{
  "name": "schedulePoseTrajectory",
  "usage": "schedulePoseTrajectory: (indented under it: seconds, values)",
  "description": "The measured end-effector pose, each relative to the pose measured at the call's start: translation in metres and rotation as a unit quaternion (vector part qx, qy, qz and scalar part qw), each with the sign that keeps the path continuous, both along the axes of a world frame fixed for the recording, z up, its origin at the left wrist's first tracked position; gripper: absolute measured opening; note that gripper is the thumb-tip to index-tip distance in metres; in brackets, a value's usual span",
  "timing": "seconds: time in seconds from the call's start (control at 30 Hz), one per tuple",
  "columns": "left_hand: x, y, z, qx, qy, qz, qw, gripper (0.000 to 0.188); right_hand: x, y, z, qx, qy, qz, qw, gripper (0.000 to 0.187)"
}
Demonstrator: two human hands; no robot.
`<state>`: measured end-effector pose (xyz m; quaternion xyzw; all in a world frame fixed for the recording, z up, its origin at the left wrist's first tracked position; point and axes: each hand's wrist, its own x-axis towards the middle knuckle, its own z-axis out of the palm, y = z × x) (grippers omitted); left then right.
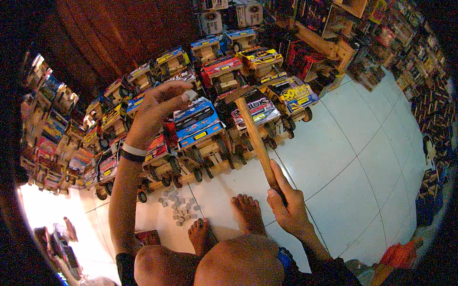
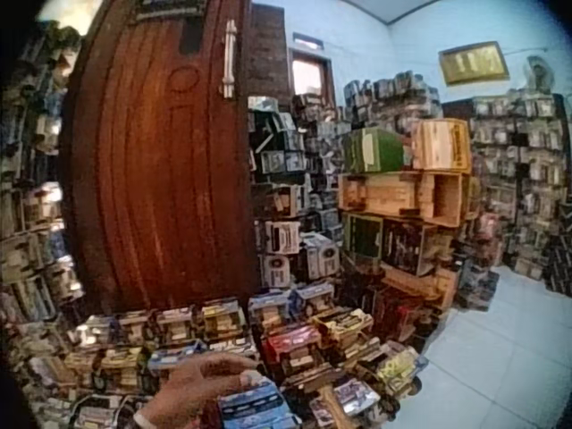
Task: The person sits on the floor and assembles small wooden toy trucks. They pick up small wooden blocks and use a hammer to tap them into place on the trucks, which are arranged on a rack. The person works on multiple trucks in sequence.
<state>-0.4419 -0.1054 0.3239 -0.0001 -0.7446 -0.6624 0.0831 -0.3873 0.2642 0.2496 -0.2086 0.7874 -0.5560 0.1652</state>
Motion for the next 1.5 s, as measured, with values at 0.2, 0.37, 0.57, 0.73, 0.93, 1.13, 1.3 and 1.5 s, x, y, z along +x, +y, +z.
schedulePoseTrajectory:
  seconds: [0.2,0.37,0.57,0.73,0.93,1.13,1.3,1.5]
  values:
    - [-0.012,0.004,-0.007,-0.057,-0.033,-0.075,0.995,0.028,-0.002,0.003,-0.003,0.002,-0.002,0.000,1.000,0.068]
    - [-0.016,0.005,-0.017,-0.049,-0.024,-0.095,0.994,0.028,-0.001,0.006,-0.004,0.022,-0.010,-0.010,1.000,0.066]
    - [-0.021,0.008,-0.024,-0.019,-0.039,-0.081,0.996,0.028,-0.004,0.004,-0.001,0.040,0.030,0.003,0.999,0.067]
    - [-0.022,0.011,-0.026,-0.022,-0.036,-0.082,0.996,0.028,-0.010,0.000,0.014,0.074,0.090,0.024,0.993,0.068]
    - [-0.022,0.010,-0.029,-0.015,-0.034,-0.088,0.995,0.029,-0.017,-0.003,0.025,0.131,0.137,0.064,0.980,0.068]
    - [-0.025,0.007,-0.031,-0.034,-0.035,-0.098,0.994,0.031,-0.018,-0.005,0.023,0.139,0.214,0.090,0.963,0.067]
    - [-0.027,0.007,-0.034,-0.045,-0.008,-0.093,0.995,0.034,-0.018,-0.005,0.020,0.176,0.200,0.107,0.958,0.070]
    - [-0.030,0.006,-0.033,-0.074,-0.036,-0.093,0.992,0.036,-0.017,-0.004,0.022,0.189,0.178,0.103,0.960,0.072]
